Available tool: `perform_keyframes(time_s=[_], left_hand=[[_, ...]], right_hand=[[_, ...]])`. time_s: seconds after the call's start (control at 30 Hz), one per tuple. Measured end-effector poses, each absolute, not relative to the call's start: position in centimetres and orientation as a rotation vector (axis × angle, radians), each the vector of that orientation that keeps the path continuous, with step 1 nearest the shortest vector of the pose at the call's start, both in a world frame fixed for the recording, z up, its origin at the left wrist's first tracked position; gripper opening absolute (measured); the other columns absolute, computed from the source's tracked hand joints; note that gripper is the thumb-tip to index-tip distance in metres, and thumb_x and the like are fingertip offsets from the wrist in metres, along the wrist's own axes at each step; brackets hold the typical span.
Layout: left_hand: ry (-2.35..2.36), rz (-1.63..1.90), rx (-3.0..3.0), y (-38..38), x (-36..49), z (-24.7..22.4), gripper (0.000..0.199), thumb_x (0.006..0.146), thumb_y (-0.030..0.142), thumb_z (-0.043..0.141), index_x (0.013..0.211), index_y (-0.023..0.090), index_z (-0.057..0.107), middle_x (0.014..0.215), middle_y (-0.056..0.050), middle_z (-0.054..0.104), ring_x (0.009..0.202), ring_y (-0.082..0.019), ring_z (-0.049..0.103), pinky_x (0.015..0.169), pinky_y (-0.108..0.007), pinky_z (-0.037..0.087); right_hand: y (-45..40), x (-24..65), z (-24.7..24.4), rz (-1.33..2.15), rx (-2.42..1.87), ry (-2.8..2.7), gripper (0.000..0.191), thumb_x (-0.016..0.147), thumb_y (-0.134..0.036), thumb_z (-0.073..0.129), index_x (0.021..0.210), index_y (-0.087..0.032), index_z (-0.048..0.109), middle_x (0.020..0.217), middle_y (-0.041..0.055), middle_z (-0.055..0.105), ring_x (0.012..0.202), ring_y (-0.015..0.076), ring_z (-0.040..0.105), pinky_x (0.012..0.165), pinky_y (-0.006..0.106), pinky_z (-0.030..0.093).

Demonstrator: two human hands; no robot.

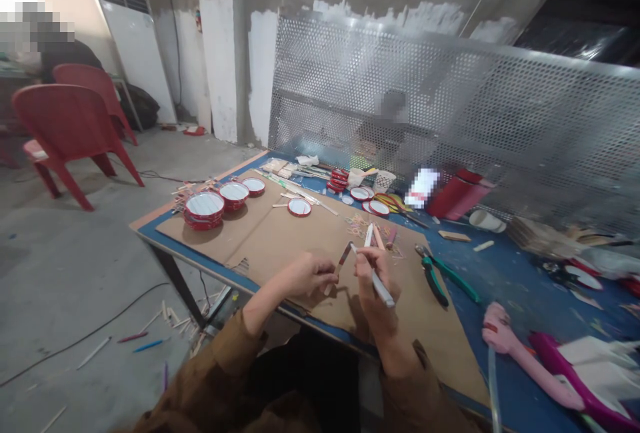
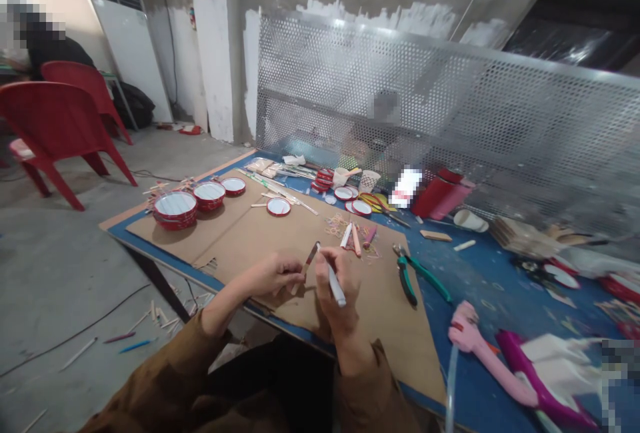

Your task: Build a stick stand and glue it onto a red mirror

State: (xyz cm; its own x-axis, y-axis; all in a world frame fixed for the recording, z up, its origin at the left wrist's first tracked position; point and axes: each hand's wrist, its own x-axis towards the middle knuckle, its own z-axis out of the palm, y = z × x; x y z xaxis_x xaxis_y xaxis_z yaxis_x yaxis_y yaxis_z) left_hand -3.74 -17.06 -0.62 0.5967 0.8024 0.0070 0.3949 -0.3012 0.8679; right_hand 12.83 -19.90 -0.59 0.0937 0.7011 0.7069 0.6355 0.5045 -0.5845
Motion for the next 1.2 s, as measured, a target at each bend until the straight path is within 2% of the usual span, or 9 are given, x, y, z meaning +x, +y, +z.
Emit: perform_keyframes(time_s=[0.5, 0.97, 1.2], left_hand=[[0.945, 0.565, 1.886, -16.96, -3.70, -1.06, 0.025, 0.087, 0.030, 0.052, 0.066, 0.016, 0.056, 0.056, 0.005, 0.055, 0.043, -0.005, 0.043, 0.050, -0.017, 0.032], [0.941, 0.592, 2.011, -16.70, -3.68, -1.33, 0.028, 0.088, 0.028, 0.053, 0.064, 0.015, 0.059, 0.061, 0.003, 0.061, 0.055, -0.006, 0.049, 0.057, -0.017, 0.033], [0.941, 0.568, 1.992, -16.67, -3.68, -1.31, 0.026, 0.089, 0.029, 0.052, 0.068, 0.015, 0.060, 0.062, 0.003, 0.061, 0.051, -0.006, 0.048, 0.055, -0.017, 0.034]], right_hand=[[-19.95, 12.87, -0.67, 0.055, -1.174, -1.581, 0.019, 0.092, -0.036, 0.048, 0.087, -0.022, 0.059, 0.073, 0.0002, 0.060, 0.066, 0.0151, 0.056, 0.064, 0.028, 0.044], [-19.84, 13.06, -0.82, 0.034, -1.169, -1.630, 0.018, 0.092, -0.035, 0.048, 0.088, -0.021, 0.059, 0.074, -0.0002, 0.061, 0.067, 0.0149, 0.057, 0.065, 0.028, 0.044], [-19.79, 13.12, -0.98, 0.048, -1.148, -1.633, 0.018, 0.093, -0.034, 0.047, 0.087, -0.021, 0.059, 0.074, -0.0001, 0.060, 0.068, 0.0150, 0.057, 0.066, 0.028, 0.044]])
